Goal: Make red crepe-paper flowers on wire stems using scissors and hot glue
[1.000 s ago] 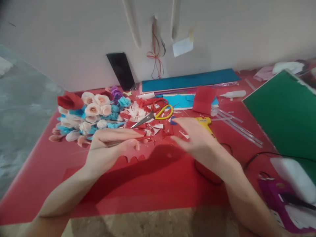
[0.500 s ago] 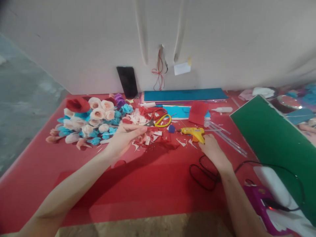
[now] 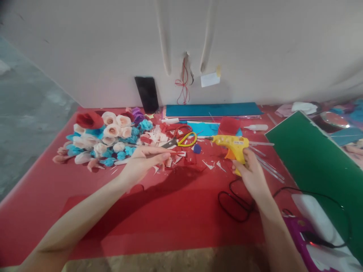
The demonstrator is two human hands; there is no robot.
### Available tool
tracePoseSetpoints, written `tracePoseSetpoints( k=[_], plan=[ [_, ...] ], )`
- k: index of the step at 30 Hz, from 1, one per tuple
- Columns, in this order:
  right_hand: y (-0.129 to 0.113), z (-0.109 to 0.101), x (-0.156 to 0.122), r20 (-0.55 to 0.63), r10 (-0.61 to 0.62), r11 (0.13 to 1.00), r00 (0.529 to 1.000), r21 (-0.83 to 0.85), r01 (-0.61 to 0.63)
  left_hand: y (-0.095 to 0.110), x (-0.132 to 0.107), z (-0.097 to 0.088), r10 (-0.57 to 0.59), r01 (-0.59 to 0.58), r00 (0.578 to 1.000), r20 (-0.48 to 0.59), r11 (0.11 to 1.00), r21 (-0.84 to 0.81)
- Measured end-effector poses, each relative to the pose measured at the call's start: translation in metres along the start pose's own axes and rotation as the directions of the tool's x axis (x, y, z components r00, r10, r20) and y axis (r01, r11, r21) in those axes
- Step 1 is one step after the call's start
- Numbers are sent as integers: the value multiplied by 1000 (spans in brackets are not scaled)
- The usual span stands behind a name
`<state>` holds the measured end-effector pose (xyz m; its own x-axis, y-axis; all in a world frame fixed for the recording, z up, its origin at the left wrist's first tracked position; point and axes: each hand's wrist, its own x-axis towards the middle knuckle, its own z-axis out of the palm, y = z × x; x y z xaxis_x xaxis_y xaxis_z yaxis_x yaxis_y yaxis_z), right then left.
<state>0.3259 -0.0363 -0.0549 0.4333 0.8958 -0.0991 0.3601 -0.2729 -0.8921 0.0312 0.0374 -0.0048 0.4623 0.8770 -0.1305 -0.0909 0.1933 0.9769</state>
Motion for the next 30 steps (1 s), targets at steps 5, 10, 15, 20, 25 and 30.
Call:
tracePoseSetpoints(
  k=[5, 10, 15, 20, 25, 30],
  plan=[
    [-22, 6, -14, 67, -45, 994, 997, 100, 38, 5, -5, 2, 55, -55, 998, 23, 998, 7],
    [-29, 13, -24, 90, -69, 996, 994, 68, 63, -1, -2, -2, 88, -88, 996, -11, 996, 21],
    [-28, 19, -28, 169, -88, 996, 982, -6, 90, -7, 10, -7, 51, -63, 988, -143, 995, -77],
    [-30, 29, -29, 190, -126, 987, 974, -71, 142, -20, 24, -11, 31, -54, 986, -166, 989, -137],
    [-35, 36, -30, 192, -151, 982, 970, -86, 170, -28, 28, -12, 42, -74, 975, -219, 987, -140],
    [-34, 33, -24, 228, -65, 995, 972, -55, 79, -34, 31, -12, 63, -93, 956, -286, 991, -91]
  ],
)
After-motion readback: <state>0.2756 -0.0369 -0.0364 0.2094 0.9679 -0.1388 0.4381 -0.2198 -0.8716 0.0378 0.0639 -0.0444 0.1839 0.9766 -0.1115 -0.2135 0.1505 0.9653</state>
